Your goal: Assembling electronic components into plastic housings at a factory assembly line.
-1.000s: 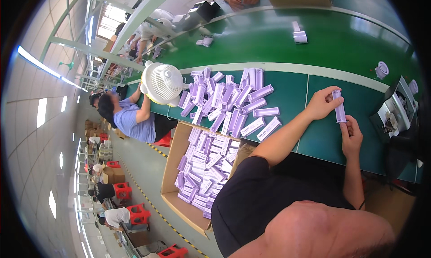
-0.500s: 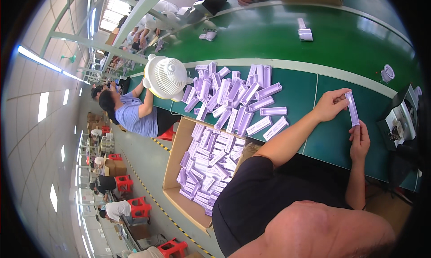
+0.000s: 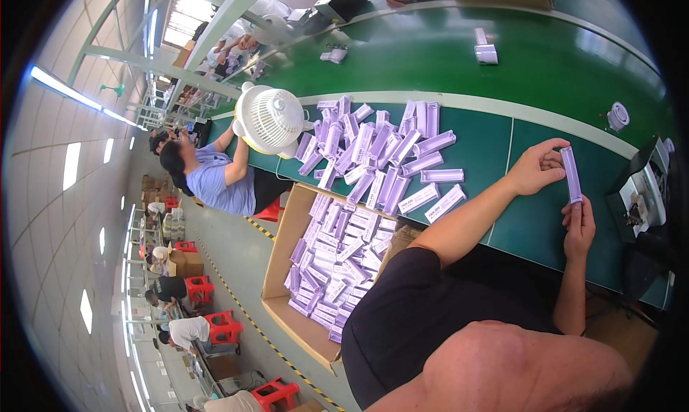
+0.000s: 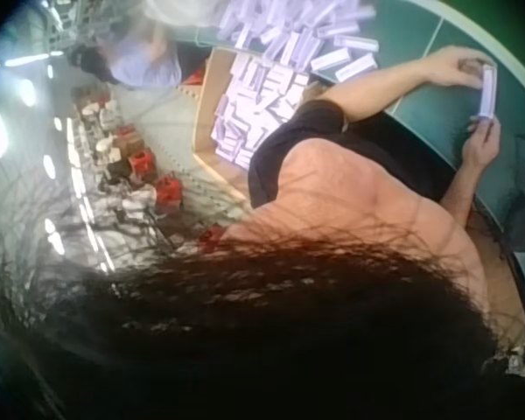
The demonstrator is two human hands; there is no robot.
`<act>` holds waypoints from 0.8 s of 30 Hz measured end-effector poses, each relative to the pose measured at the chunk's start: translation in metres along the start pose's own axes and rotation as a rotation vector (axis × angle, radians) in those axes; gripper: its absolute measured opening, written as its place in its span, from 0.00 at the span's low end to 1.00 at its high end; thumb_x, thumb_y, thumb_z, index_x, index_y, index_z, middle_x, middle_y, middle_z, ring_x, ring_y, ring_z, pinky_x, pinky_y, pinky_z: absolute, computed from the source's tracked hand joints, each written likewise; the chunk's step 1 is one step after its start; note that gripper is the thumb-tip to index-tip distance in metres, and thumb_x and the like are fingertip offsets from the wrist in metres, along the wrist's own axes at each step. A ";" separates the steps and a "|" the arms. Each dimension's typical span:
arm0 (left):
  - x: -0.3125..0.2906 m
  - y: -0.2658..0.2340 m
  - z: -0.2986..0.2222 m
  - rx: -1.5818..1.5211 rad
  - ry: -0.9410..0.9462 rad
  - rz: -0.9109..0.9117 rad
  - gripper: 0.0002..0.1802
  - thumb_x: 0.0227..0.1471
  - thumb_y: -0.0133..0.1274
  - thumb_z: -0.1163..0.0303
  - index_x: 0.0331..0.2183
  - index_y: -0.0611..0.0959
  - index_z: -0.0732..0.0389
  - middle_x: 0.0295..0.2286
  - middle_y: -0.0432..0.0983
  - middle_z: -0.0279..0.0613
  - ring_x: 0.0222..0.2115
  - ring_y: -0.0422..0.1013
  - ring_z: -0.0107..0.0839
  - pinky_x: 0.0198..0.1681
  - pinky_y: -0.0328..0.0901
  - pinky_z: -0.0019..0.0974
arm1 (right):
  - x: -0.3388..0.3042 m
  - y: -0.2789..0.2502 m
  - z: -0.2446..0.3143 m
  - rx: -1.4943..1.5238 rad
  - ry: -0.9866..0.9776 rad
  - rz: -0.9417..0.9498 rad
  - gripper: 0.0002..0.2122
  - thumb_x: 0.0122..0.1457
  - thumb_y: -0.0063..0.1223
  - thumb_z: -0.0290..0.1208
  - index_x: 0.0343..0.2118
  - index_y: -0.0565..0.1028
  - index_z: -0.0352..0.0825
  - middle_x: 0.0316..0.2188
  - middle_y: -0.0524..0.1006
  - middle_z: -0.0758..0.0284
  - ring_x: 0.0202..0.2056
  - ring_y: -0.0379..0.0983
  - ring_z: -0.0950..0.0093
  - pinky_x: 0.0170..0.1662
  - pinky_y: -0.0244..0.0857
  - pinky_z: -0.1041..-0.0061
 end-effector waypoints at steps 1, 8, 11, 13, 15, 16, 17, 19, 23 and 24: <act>0.000 0.000 -0.001 -0.009 0.008 -0.008 0.36 0.52 0.61 0.81 0.61 0.69 0.65 0.40 0.79 0.42 0.40 0.77 0.24 0.44 0.71 0.28 | 0.000 0.001 0.001 -0.010 -0.005 -0.002 0.13 0.74 0.43 0.32 0.52 0.75 0.30 0.29 0.75 0.73 0.25 0.63 0.87 0.28 0.56 0.87; 0.000 0.001 -0.005 -0.018 0.007 -0.035 0.33 0.53 0.62 0.80 0.59 0.70 0.66 0.40 0.80 0.43 0.40 0.78 0.26 0.44 0.72 0.28 | 0.000 0.000 -0.003 -0.028 -0.025 0.016 0.14 0.74 0.43 0.32 0.53 0.75 0.29 0.29 0.75 0.73 0.25 0.64 0.87 0.28 0.57 0.87; -0.001 0.001 -0.005 -0.016 -0.020 -0.043 0.33 0.54 0.62 0.80 0.60 0.70 0.66 0.40 0.79 0.43 0.39 0.79 0.26 0.43 0.73 0.29 | 0.000 0.002 -0.003 -0.030 -0.025 0.016 0.14 0.73 0.45 0.31 0.55 0.74 0.30 0.30 0.75 0.73 0.26 0.64 0.87 0.29 0.59 0.87; -0.001 -0.003 -0.007 -0.081 0.062 -0.126 0.33 0.55 0.61 0.80 0.61 0.69 0.65 0.41 0.78 0.43 0.39 0.78 0.27 0.40 0.74 0.31 | 0.001 0.004 0.001 -0.036 0.044 -0.017 0.15 0.72 0.49 0.30 0.57 0.74 0.31 0.30 0.75 0.73 0.26 0.65 0.87 0.29 0.59 0.87; 0.001 -0.015 -0.005 -0.095 0.112 -0.223 0.33 0.55 0.61 0.79 0.61 0.69 0.65 0.41 0.77 0.43 0.36 0.78 0.26 0.38 0.73 0.29 | 0.007 0.007 0.014 -0.084 0.038 -0.010 0.15 0.71 0.51 0.29 0.58 0.74 0.33 0.31 0.75 0.74 0.26 0.65 0.88 0.29 0.59 0.87; 0.002 -0.024 -0.005 -0.112 0.157 -0.313 0.34 0.55 0.61 0.79 0.61 0.68 0.64 0.41 0.76 0.43 0.34 0.77 0.25 0.36 0.72 0.28 | 0.009 0.008 0.022 -0.134 0.034 -0.012 0.16 0.69 0.53 0.28 0.58 0.74 0.34 0.31 0.74 0.74 0.27 0.65 0.88 0.30 0.59 0.87; 0.005 -0.031 -0.001 -0.065 0.173 -0.379 0.33 0.56 0.60 0.78 0.61 0.68 0.63 0.40 0.77 0.42 0.32 0.76 0.24 0.34 0.71 0.28 | 0.013 0.008 0.030 -0.142 0.039 -0.019 0.16 0.69 0.53 0.28 0.58 0.74 0.34 0.31 0.74 0.74 0.27 0.65 0.88 0.30 0.59 0.87; 0.005 -0.043 0.001 -0.003 0.155 -0.544 0.33 0.58 0.60 0.76 0.62 0.68 0.62 0.40 0.77 0.42 0.32 0.77 0.24 0.32 0.71 0.28 | 0.023 0.010 0.047 -0.225 -0.013 -0.052 0.17 0.67 0.56 0.26 0.59 0.74 0.36 0.30 0.73 0.75 0.28 0.65 0.89 0.31 0.60 0.87; 0.000 -0.060 -0.005 -0.001 0.158 -0.735 0.29 0.62 0.59 0.70 0.61 0.70 0.63 0.36 0.76 0.36 0.34 0.75 0.24 0.33 0.74 0.28 | 0.059 0.035 0.082 -0.234 -0.105 -0.035 0.17 0.66 0.58 0.24 0.57 0.75 0.36 0.30 0.73 0.75 0.29 0.67 0.87 0.32 0.62 0.85; 0.000 -0.061 -0.006 -0.039 0.164 -0.747 0.27 0.62 0.58 0.70 0.60 0.71 0.63 0.38 0.77 0.37 0.35 0.75 0.25 0.33 0.74 0.29 | 0.070 0.038 0.087 -0.209 -0.140 -0.041 0.16 0.65 0.59 0.25 0.55 0.75 0.36 0.30 0.75 0.74 0.29 0.69 0.87 0.33 0.64 0.84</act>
Point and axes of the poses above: each hand's wrist, its own x-axis towards the middle knuckle, its own y-axis out of the palm, z = x × y, the point moved 5 cm from there along x, towards the middle knuckle
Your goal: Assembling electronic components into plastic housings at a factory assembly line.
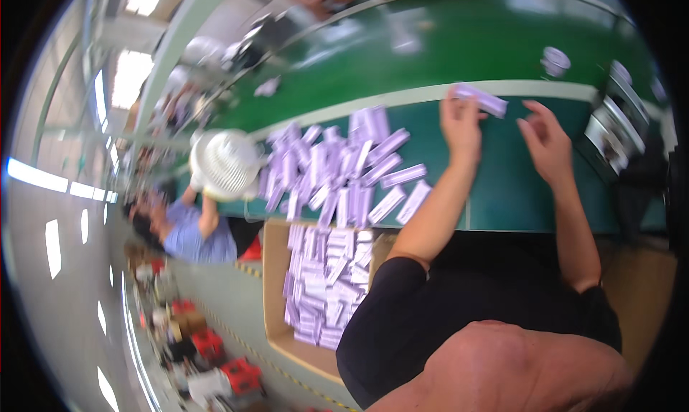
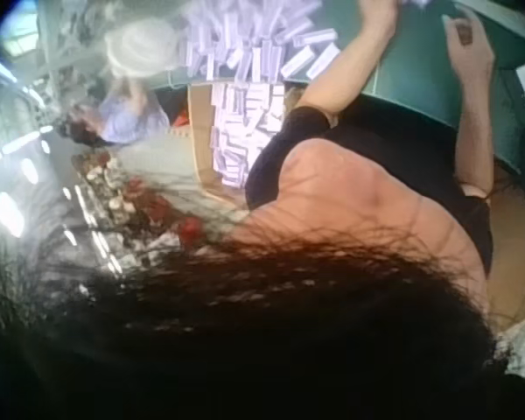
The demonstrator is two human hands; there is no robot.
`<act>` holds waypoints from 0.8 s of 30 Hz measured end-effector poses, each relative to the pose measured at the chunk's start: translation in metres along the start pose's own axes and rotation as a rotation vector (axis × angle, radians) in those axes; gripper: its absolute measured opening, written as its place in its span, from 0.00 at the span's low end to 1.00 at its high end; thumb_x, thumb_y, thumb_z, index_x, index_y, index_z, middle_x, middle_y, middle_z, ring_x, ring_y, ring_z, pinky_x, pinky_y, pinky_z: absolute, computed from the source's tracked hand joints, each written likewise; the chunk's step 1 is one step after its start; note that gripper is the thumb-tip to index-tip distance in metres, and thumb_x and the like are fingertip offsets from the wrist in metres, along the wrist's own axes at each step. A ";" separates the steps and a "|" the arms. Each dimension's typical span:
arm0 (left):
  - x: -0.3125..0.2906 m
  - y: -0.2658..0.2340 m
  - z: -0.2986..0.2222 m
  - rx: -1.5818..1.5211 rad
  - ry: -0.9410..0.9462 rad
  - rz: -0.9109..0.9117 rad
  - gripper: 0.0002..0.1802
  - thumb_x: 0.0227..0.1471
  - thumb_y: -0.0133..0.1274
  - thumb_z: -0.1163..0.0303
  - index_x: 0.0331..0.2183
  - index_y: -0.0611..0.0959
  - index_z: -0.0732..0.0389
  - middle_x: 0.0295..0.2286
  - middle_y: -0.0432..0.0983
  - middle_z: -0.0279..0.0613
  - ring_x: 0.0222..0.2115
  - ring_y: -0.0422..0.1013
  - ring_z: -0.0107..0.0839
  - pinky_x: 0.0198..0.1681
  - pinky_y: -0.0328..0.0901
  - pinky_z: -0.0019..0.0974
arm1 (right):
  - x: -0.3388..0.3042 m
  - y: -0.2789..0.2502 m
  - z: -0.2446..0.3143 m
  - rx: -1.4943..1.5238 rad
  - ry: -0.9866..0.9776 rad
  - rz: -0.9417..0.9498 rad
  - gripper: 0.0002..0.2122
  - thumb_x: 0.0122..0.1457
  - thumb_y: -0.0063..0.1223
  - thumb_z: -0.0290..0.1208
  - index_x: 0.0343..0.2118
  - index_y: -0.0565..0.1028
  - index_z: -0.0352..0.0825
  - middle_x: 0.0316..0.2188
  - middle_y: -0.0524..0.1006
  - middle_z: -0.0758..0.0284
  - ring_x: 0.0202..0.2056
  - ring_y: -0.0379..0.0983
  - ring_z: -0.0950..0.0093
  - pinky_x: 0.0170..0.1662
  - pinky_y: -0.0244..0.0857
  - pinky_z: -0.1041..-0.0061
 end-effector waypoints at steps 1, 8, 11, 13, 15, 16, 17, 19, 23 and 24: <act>0.005 -0.007 0.001 0.033 -0.010 -0.019 0.27 0.63 0.58 0.70 0.60 0.71 0.61 0.39 0.77 0.38 0.34 0.75 0.25 0.33 0.74 0.29 | 0.012 0.006 -0.012 -0.021 -0.010 -0.005 0.16 0.64 0.61 0.27 0.54 0.76 0.35 0.30 0.76 0.72 0.29 0.71 0.85 0.33 0.66 0.83; 0.004 -0.007 0.002 -0.082 -0.070 -0.036 0.29 0.64 0.56 0.71 0.62 0.66 0.63 0.39 0.76 0.38 0.37 0.74 0.25 0.35 0.73 0.29 | 0.082 0.006 -0.023 -0.455 -0.232 -0.229 0.21 0.57 0.63 0.34 0.53 0.76 0.38 0.50 0.76 0.58 0.52 0.73 0.60 0.55 0.67 0.60; 0.003 -0.009 -0.001 -0.090 -0.077 -0.049 0.29 0.64 0.57 0.70 0.62 0.66 0.63 0.38 0.76 0.37 0.37 0.73 0.24 0.36 0.73 0.29 | 0.110 -0.001 -0.032 -0.719 -0.193 -0.426 0.22 0.56 0.61 0.32 0.56 0.74 0.40 0.58 0.70 0.56 0.59 0.66 0.55 0.61 0.60 0.54; 0.003 -0.008 -0.002 -0.094 -0.082 -0.057 0.30 0.63 0.57 0.69 0.62 0.66 0.62 0.38 0.75 0.36 0.37 0.73 0.24 0.36 0.73 0.30 | 0.132 -0.013 -0.053 -0.806 -0.145 -0.517 0.25 0.56 0.59 0.30 0.59 0.72 0.43 0.63 0.64 0.54 0.63 0.61 0.53 0.64 0.55 0.51; 0.006 -0.011 -0.002 -0.099 -0.080 -0.066 0.30 0.63 0.58 0.69 0.62 0.66 0.62 0.37 0.75 0.36 0.36 0.73 0.24 0.35 0.73 0.30 | 0.148 -0.019 -0.071 -0.840 -0.082 -0.551 0.27 0.55 0.57 0.28 0.61 0.71 0.43 0.65 0.63 0.54 0.64 0.59 0.53 0.66 0.53 0.52; 0.007 -0.011 -0.001 -0.103 -0.088 -0.069 0.31 0.63 0.58 0.69 0.62 0.66 0.62 0.37 0.75 0.35 0.36 0.72 0.24 0.35 0.73 0.30 | 0.154 -0.024 -0.082 -0.862 -0.041 -0.559 0.28 0.55 0.57 0.29 0.61 0.71 0.45 0.65 0.63 0.54 0.64 0.60 0.53 0.66 0.54 0.52; 0.007 -0.012 -0.002 -0.104 -0.082 -0.069 0.31 0.63 0.58 0.69 0.62 0.66 0.62 0.37 0.75 0.35 0.36 0.72 0.24 0.35 0.73 0.30 | 0.157 -0.025 -0.087 -0.882 -0.001 -0.561 0.28 0.55 0.57 0.29 0.62 0.71 0.46 0.65 0.63 0.54 0.63 0.61 0.52 0.65 0.54 0.52; 0.008 -0.011 -0.001 -0.109 -0.090 -0.073 0.31 0.63 0.58 0.69 0.62 0.66 0.62 0.37 0.74 0.35 0.35 0.72 0.24 0.35 0.72 0.30 | 0.160 -0.027 -0.103 -0.843 0.090 -0.472 0.28 0.55 0.58 0.29 0.62 0.71 0.47 0.63 0.65 0.54 0.62 0.62 0.52 0.64 0.56 0.52; 0.010 -0.018 0.002 -0.100 -0.089 -0.093 0.31 0.63 0.58 0.69 0.62 0.66 0.63 0.37 0.74 0.35 0.36 0.73 0.24 0.35 0.73 0.30 | 0.148 -0.021 -0.099 -0.756 0.112 -0.351 0.27 0.53 0.63 0.34 0.58 0.75 0.49 0.56 0.69 0.55 0.58 0.66 0.52 0.60 0.63 0.54; 0.011 -0.019 0.001 -0.105 -0.071 -0.103 0.28 0.63 0.58 0.68 0.60 0.68 0.62 0.39 0.76 0.37 0.35 0.74 0.26 0.34 0.73 0.30 | 0.143 -0.021 -0.095 -0.758 0.119 -0.351 0.27 0.53 0.63 0.34 0.58 0.75 0.49 0.56 0.69 0.55 0.58 0.66 0.52 0.60 0.63 0.54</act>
Point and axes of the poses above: each hand's wrist, its own x-axis towards the middle knuckle, its own y-axis out of the palm, z = x × y, the point moved 5 cm from there along x, towards the middle knuckle
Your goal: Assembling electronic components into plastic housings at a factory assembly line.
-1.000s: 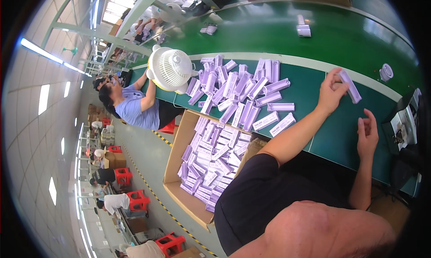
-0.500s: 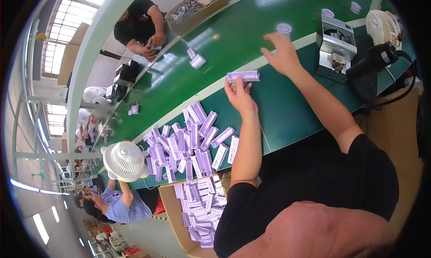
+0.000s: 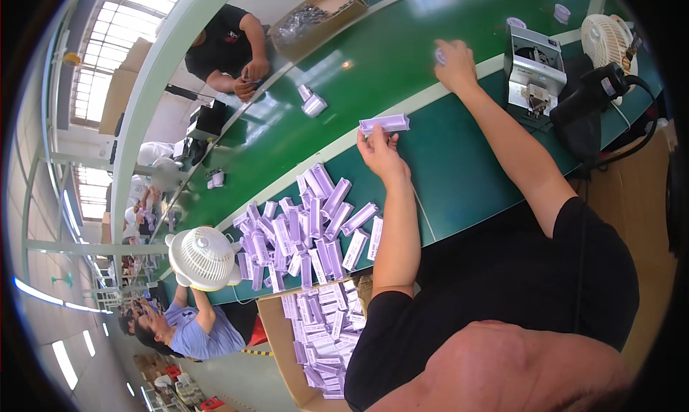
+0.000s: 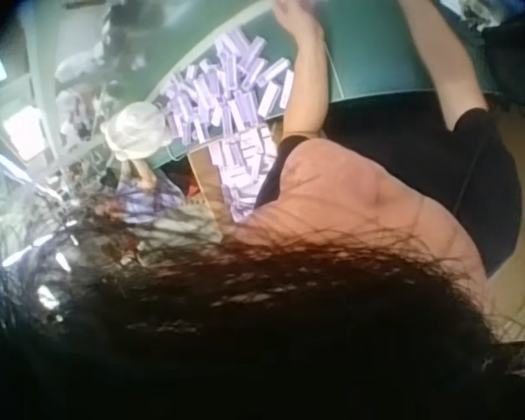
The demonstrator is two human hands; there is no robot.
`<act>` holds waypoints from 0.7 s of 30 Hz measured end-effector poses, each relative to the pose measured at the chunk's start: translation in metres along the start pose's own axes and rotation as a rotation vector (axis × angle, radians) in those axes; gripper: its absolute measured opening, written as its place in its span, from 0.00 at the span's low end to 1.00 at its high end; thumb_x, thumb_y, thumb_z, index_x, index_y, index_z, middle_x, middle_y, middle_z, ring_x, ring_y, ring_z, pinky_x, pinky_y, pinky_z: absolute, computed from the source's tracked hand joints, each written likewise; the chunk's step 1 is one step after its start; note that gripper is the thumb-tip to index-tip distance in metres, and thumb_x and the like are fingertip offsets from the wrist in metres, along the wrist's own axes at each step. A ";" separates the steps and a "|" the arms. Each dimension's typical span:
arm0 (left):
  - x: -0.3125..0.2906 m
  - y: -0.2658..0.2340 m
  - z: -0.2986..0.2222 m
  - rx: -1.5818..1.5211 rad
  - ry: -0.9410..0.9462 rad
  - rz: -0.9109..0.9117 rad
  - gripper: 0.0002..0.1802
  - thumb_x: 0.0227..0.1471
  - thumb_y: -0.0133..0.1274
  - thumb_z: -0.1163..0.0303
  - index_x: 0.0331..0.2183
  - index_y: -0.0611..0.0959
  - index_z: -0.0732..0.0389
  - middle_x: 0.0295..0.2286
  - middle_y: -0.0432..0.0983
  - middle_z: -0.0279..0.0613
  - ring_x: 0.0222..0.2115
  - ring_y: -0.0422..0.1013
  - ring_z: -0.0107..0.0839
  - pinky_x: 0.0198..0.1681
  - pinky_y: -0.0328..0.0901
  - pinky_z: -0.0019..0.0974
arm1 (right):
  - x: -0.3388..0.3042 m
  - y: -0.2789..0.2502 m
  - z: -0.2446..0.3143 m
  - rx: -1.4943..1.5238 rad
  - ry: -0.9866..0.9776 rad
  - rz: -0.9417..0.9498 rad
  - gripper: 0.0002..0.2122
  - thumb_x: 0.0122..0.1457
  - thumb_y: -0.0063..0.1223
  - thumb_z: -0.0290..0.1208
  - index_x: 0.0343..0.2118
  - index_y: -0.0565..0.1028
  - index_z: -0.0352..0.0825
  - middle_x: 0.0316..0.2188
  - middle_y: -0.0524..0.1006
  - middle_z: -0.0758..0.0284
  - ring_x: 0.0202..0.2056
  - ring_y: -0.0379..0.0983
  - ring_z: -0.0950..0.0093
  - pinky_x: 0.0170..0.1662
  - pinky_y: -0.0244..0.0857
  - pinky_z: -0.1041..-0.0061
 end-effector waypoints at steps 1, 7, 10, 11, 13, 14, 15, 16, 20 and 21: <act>0.001 -0.001 0.000 -0.005 0.016 -0.008 0.25 0.63 0.57 0.68 0.58 0.69 0.61 0.40 0.77 0.39 0.35 0.76 0.27 0.33 0.73 0.30 | -0.005 -0.005 0.001 0.076 -0.008 -0.017 0.26 0.52 0.64 0.36 0.57 0.75 0.47 0.53 0.70 0.55 0.55 0.68 0.52 0.57 0.66 0.56; 0.004 -0.003 -0.007 -0.035 0.010 -0.035 0.24 0.63 0.56 0.68 0.57 0.69 0.61 0.43 0.78 0.42 0.37 0.77 0.33 0.33 0.72 0.31 | -0.081 -0.058 0.017 0.430 -0.123 0.234 0.25 0.49 0.69 0.42 0.47 0.74 0.36 0.40 0.75 0.55 0.44 0.75 0.56 0.48 0.70 0.63; 0.001 0.003 -0.010 -0.006 0.026 0.003 0.24 0.63 0.56 0.68 0.57 0.69 0.61 0.43 0.78 0.44 0.38 0.77 0.33 0.34 0.71 0.32 | -0.121 -0.079 0.008 0.520 -0.154 0.362 0.25 0.49 0.71 0.39 0.48 0.74 0.35 0.40 0.76 0.59 0.43 0.76 0.61 0.47 0.70 0.65; -0.001 0.008 -0.009 -0.010 0.001 0.062 0.27 0.64 0.55 0.70 0.60 0.67 0.64 0.43 0.75 0.42 0.38 0.76 0.29 0.36 0.72 0.30 | -0.131 -0.085 0.003 0.537 -0.175 0.393 0.24 0.50 0.71 0.37 0.48 0.74 0.35 0.41 0.76 0.59 0.43 0.76 0.62 0.47 0.70 0.65; -0.007 0.016 -0.009 0.016 -0.025 0.144 0.28 0.64 0.55 0.71 0.61 0.66 0.64 0.43 0.75 0.42 0.39 0.76 0.29 0.38 0.72 0.32 | -0.149 -0.098 -0.006 0.570 -0.147 0.427 0.23 0.51 0.70 0.34 0.49 0.74 0.35 0.44 0.76 0.61 0.45 0.75 0.64 0.50 0.69 0.67; -0.008 0.020 -0.008 0.032 -0.042 0.167 0.29 0.63 0.56 0.71 0.61 0.66 0.65 0.43 0.75 0.42 0.40 0.75 0.30 0.38 0.73 0.33 | -0.156 -0.104 -0.006 0.572 -0.162 0.443 0.24 0.51 0.70 0.32 0.50 0.74 0.33 0.46 0.76 0.61 0.48 0.75 0.65 0.55 0.68 0.67; -0.011 0.022 -0.007 0.037 -0.054 0.173 0.29 0.63 0.56 0.71 0.61 0.66 0.65 0.43 0.75 0.42 0.40 0.75 0.30 0.38 0.73 0.33 | -0.160 -0.108 -0.009 0.574 -0.178 0.458 0.24 0.52 0.70 0.29 0.51 0.73 0.32 0.49 0.75 0.61 0.52 0.74 0.66 0.59 0.66 0.68; -0.014 0.025 -0.007 0.060 -0.053 0.198 0.26 0.63 0.55 0.70 0.59 0.68 0.64 0.43 0.76 0.43 0.39 0.76 0.32 0.39 0.72 0.34 | -0.164 -0.107 -0.014 0.565 -0.205 0.417 0.25 0.51 0.71 0.32 0.51 0.73 0.36 0.48 0.75 0.61 0.51 0.74 0.63 0.56 0.68 0.68; -0.021 0.030 -0.003 0.119 -0.056 0.283 0.22 0.64 0.54 0.71 0.56 0.69 0.63 0.42 0.77 0.43 0.39 0.76 0.34 0.40 0.70 0.36 | -0.168 -0.116 -0.015 0.518 -0.225 0.379 0.24 0.52 0.70 0.31 0.52 0.75 0.36 0.51 0.75 0.61 0.52 0.74 0.61 0.56 0.68 0.66; -0.021 0.030 -0.002 0.126 -0.060 0.290 0.22 0.64 0.54 0.71 0.56 0.69 0.63 0.42 0.77 0.43 0.39 0.76 0.34 0.40 0.70 0.36 | -0.167 -0.119 -0.011 0.517 -0.280 0.365 0.22 0.53 0.69 0.29 0.51 0.77 0.36 0.52 0.75 0.61 0.54 0.72 0.61 0.58 0.66 0.66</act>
Point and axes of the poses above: each hand's wrist, its own x-axis towards the middle knuckle, its own y-axis out of the palm, z = x × y, the point moved 5 cm from there along x, towards the middle knuckle
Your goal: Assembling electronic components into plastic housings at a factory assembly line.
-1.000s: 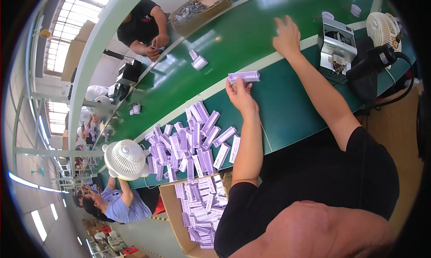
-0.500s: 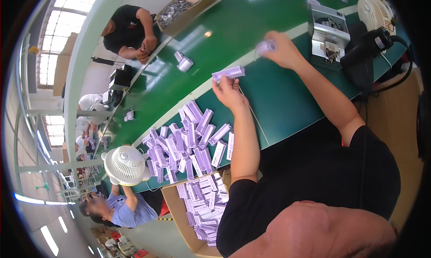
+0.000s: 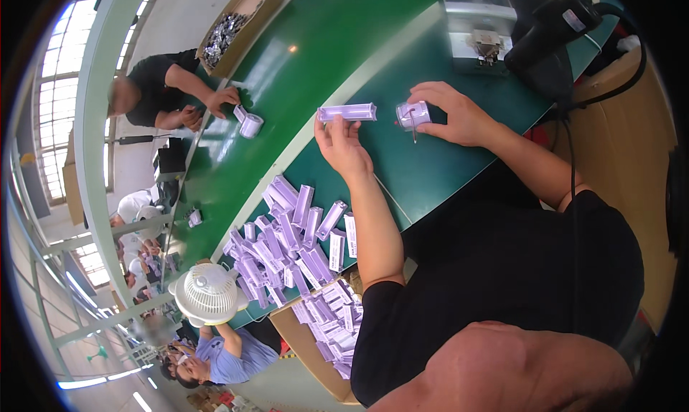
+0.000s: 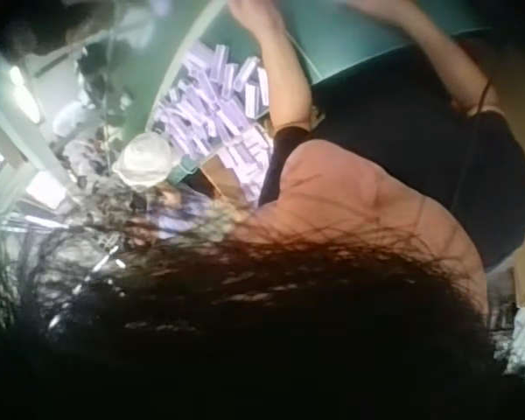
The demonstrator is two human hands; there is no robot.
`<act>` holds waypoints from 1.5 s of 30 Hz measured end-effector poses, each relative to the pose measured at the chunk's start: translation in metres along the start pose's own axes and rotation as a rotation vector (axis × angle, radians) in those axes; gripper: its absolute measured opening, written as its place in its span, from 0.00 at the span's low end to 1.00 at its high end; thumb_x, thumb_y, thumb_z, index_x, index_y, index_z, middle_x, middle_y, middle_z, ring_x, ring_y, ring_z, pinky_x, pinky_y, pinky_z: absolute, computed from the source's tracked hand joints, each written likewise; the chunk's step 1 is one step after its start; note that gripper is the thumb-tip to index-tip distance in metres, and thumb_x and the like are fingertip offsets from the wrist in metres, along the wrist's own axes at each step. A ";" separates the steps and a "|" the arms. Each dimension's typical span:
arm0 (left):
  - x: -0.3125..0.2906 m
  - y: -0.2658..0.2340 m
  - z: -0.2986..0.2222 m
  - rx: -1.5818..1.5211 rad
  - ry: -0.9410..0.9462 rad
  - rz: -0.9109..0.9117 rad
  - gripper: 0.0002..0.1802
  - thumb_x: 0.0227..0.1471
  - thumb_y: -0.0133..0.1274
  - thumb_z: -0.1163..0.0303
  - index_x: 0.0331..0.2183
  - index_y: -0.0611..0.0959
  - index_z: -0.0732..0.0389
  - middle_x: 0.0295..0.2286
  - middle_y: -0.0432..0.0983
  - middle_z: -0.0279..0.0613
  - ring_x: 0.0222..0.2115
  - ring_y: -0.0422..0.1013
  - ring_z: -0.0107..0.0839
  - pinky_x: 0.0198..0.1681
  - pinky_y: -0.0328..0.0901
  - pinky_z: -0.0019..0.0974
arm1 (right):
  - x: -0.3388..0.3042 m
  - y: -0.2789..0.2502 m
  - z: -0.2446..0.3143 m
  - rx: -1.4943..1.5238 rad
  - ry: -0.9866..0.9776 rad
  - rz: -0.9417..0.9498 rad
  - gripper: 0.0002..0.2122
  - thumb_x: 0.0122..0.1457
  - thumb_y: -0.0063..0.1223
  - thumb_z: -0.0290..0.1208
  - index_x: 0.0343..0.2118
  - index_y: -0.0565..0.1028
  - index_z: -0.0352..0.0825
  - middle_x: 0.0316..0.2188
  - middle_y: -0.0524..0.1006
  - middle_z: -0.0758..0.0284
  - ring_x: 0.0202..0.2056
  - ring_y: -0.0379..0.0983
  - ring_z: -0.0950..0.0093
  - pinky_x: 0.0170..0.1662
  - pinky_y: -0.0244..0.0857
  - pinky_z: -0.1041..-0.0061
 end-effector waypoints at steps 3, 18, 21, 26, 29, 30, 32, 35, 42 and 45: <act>0.001 -0.002 0.005 -0.014 -0.040 0.012 0.28 0.62 0.56 0.72 0.61 0.67 0.65 0.42 0.76 0.44 0.39 0.76 0.32 0.39 0.73 0.35 | 0.005 0.003 0.006 -0.028 -0.120 -0.014 0.18 0.55 0.66 0.24 0.49 0.80 0.36 0.52 0.77 0.60 0.56 0.72 0.61 0.59 0.66 0.65; 0.003 -0.001 0.015 -0.128 -0.177 0.079 0.25 0.60 0.57 0.74 0.57 0.69 0.64 0.42 0.78 0.45 0.38 0.78 0.34 0.39 0.76 0.36 | 0.025 0.008 0.011 -0.054 -0.184 -0.141 0.06 0.57 0.64 0.25 0.37 0.84 0.33 0.35 0.80 0.65 0.41 0.74 0.64 0.45 0.70 0.67; 0.002 -0.001 0.015 -0.123 -0.188 0.075 0.24 0.60 0.56 0.75 0.56 0.70 0.63 0.42 0.78 0.46 0.38 0.78 0.35 0.39 0.76 0.36 | 0.026 0.010 0.009 -0.071 -0.167 -0.162 0.05 0.57 0.64 0.26 0.36 0.84 0.33 0.34 0.80 0.65 0.40 0.74 0.64 0.44 0.70 0.67; 0.000 0.002 0.009 -0.181 -0.150 0.082 0.23 0.61 0.56 0.75 0.56 0.70 0.63 0.43 0.78 0.48 0.38 0.78 0.37 0.40 0.76 0.37 | 0.027 0.012 0.007 -0.092 -0.158 -0.204 0.05 0.57 0.64 0.26 0.35 0.84 0.33 0.32 0.79 0.65 0.38 0.73 0.64 0.43 0.69 0.67; -0.002 0.007 0.004 -0.164 -0.105 0.116 0.24 0.61 0.55 0.76 0.56 0.69 0.64 0.44 0.78 0.50 0.40 0.78 0.37 0.41 0.75 0.37 | 0.028 0.012 0.007 -0.110 -0.167 -0.223 0.05 0.57 0.64 0.27 0.35 0.84 0.33 0.32 0.79 0.65 0.38 0.73 0.64 0.42 0.69 0.66; -0.002 0.007 0.004 -0.162 -0.107 0.118 0.24 0.61 0.55 0.76 0.56 0.69 0.64 0.44 0.78 0.50 0.40 0.78 0.37 0.41 0.75 0.37 | 0.028 0.012 0.007 -0.114 -0.163 -0.225 0.05 0.57 0.64 0.27 0.34 0.84 0.33 0.31 0.79 0.65 0.38 0.73 0.64 0.42 0.69 0.66; -0.003 0.010 0.001 -0.073 -0.019 0.154 0.25 0.62 0.54 0.76 0.58 0.67 0.65 0.46 0.77 0.51 0.42 0.77 0.36 0.41 0.75 0.36 | 0.028 0.013 0.007 -0.118 -0.157 -0.228 0.05 0.57 0.64 0.27 0.34 0.83 0.33 0.31 0.78 0.65 0.38 0.73 0.64 0.42 0.69 0.66; -0.006 0.012 -0.002 -0.032 0.030 0.165 0.27 0.62 0.54 0.78 0.60 0.66 0.66 0.48 0.76 0.52 0.43 0.76 0.36 0.42 0.75 0.36 | 0.027 0.013 0.006 -0.111 -0.142 -0.220 0.05 0.57 0.63 0.27 0.34 0.83 0.33 0.31 0.78 0.65 0.38 0.73 0.64 0.42 0.69 0.66; -0.010 0.016 -0.001 0.024 0.052 0.180 0.29 0.60 0.54 0.80 0.61 0.64 0.67 0.49 0.75 0.54 0.45 0.75 0.36 0.44 0.75 0.36 | 0.023 0.012 0.009 -0.073 -0.144 -0.198 0.04 0.56 0.63 0.25 0.34 0.83 0.33 0.32 0.78 0.65 0.39 0.73 0.64 0.42 0.69 0.66; -0.015 0.023 -0.003 0.055 0.097 0.216 0.30 0.60 0.55 0.80 0.61 0.65 0.67 0.50 0.74 0.56 0.46 0.75 0.37 0.45 0.74 0.36 | 0.022 0.012 0.009 -0.053 -0.142 -0.200 0.04 0.56 0.63 0.25 0.34 0.83 0.33 0.32 0.79 0.65 0.39 0.73 0.63 0.42 0.69 0.66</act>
Point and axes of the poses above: each hand's wrist, its own x-axis towards the middle knuckle, its own y-axis out of the palm, z = x × y, the point moved 5 cm from there along x, towards the middle knuckle
